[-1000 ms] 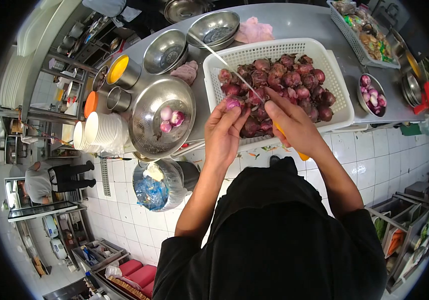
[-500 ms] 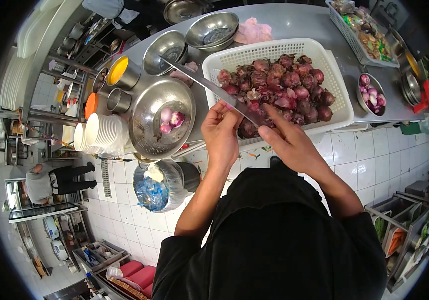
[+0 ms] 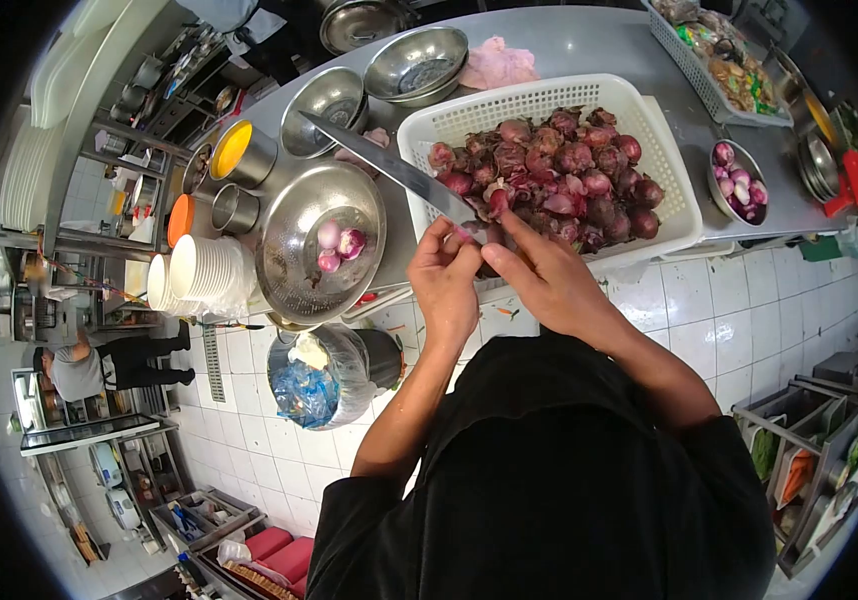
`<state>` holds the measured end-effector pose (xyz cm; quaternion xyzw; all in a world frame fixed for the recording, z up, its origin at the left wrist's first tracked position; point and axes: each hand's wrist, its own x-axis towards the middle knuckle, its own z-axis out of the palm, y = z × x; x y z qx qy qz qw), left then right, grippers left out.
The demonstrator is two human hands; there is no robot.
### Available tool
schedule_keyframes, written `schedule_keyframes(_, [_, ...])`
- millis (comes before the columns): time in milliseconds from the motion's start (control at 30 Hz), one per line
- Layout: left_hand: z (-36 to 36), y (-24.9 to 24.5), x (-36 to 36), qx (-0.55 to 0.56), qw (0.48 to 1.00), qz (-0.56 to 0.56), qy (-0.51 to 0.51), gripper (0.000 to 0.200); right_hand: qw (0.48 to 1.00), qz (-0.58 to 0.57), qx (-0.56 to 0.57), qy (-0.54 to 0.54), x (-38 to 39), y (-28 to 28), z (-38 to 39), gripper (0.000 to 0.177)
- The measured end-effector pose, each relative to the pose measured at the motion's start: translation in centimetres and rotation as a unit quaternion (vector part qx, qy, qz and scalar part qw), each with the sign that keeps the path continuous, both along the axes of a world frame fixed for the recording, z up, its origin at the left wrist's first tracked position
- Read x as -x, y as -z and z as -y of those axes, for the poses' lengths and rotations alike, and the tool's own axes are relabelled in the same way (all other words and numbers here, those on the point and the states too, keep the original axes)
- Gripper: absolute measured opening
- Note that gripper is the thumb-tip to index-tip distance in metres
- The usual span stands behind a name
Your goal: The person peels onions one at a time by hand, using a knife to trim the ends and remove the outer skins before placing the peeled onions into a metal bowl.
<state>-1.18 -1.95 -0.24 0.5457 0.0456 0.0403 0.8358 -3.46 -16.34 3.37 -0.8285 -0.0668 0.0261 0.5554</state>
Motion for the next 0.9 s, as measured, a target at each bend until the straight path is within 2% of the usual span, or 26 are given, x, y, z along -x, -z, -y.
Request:
schedule_keyframes(233, [-0.5,-0.2,0.0,0.005,1.000,0.021,0.021,0.043,1.000,-0.025,-0.005,0.006,-0.7,-0.2,-0.7,0.068])
schedule_keyframes(333, [-0.4,-0.3,0.1,0.010,0.999,0.024,0.020,0.045,0.999,0.011,-0.044,0.029,-0.8,1.0,-1.1,0.064])
schedule_keyframes(433, [-0.5,0.0,0.1,0.049,0.997,0.039,0.035,0.043,0.989,-0.040,-0.144,0.019,-1.3,0.3,-0.8,0.054])
schedule_keyframes(533, [-1.4,0.2,-0.4,0.089,0.993,0.020,0.077,0.043,0.940,-0.218,-0.259,-0.049,-1.5,-2.1,1.1,0.046])
schedule_keyframes(667, [-1.0,-2.1,-0.6,0.112,0.990,-0.016,0.088,0.049,0.961,-0.182,-0.209,-0.008,-1.1,-2.3,0.6,0.041])
schedule_keyframes(767, [-1.8,-2.4,-1.1,0.005,0.992,-0.100,0.077,0.046,0.969,-0.158,-0.191,-0.023,-1.1,-2.1,0.3,0.040])
schedule_keyframes(867, [-2.3,-2.5,-0.9,-0.028,0.995,-0.066,0.074,0.045,0.957,-0.187,-0.219,-0.025,-1.0,-2.5,0.7,0.039])
schedule_keyframes(900, [-2.5,-2.3,-0.7,-0.005,0.996,-0.039,0.074,0.046,0.955,-0.193,-0.222,-0.027,-1.2,-2.4,0.9,0.040])
